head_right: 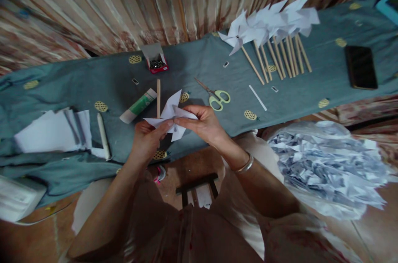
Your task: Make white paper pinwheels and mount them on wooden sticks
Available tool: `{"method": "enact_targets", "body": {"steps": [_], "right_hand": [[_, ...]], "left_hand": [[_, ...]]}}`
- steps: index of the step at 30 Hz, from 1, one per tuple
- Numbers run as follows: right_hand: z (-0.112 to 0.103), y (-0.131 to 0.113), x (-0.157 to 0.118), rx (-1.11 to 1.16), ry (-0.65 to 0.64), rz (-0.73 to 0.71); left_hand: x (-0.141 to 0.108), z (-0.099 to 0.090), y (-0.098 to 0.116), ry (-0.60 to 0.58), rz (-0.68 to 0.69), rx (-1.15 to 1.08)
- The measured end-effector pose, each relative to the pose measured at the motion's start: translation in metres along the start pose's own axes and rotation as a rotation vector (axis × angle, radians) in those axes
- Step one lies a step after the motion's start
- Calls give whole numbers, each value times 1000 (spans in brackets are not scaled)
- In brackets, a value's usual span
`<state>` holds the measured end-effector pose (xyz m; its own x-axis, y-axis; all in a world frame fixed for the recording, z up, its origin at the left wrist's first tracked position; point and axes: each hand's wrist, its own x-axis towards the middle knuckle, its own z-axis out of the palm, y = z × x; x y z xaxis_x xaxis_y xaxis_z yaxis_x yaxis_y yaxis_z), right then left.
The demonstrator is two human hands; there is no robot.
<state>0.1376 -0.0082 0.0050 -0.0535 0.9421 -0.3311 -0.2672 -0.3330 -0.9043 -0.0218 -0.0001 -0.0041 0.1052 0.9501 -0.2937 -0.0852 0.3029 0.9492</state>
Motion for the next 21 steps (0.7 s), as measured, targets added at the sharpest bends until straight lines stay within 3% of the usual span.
{"method": "enact_targets", "body": {"steps": [8,21], "right_hand": [[3,3,3,-50,-6,-108],[4,7,4,-27,-6,-83]], "left_hand": [[1,4,1,131,24,-47],[0,1,0,158,29,-62]]}}
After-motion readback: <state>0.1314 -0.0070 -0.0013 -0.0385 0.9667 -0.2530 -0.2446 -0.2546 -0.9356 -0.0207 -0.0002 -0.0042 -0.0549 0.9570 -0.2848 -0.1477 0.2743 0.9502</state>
